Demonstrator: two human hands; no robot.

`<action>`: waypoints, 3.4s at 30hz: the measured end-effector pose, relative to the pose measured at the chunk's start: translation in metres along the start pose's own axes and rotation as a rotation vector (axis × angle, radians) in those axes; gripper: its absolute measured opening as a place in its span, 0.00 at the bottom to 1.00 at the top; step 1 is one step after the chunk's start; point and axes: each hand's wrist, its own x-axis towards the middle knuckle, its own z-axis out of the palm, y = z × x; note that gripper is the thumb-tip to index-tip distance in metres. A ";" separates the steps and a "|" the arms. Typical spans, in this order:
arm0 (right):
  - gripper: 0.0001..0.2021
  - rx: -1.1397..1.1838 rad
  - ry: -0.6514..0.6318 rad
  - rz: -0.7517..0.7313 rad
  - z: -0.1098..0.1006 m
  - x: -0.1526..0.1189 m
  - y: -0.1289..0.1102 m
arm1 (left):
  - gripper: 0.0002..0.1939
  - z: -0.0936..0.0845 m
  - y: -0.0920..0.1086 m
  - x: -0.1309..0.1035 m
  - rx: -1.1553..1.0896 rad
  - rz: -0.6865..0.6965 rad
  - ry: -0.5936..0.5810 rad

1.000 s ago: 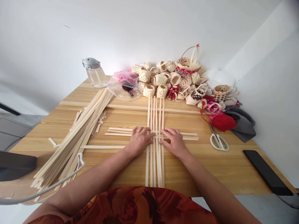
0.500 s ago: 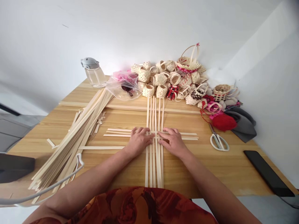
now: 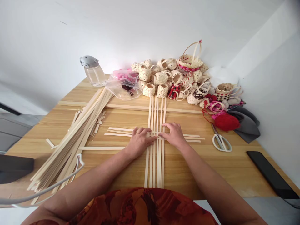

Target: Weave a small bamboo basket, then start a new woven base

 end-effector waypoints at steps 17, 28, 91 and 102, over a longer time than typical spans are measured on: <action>0.24 -0.001 -0.059 0.103 0.001 0.009 -0.002 | 0.16 -0.007 0.005 0.001 0.046 0.018 -0.032; 0.20 0.001 -0.022 0.030 0.000 0.009 0.002 | 0.19 -0.003 0.007 0.004 -0.076 0.258 -0.108; 0.27 -0.107 0.095 -0.136 0.010 0.004 0.011 | 0.20 -0.003 0.008 -0.036 -0.210 0.286 -0.126; 0.28 -0.130 0.121 -0.168 0.015 0.006 0.014 | 0.19 0.000 0.004 -0.038 -0.255 0.306 -0.076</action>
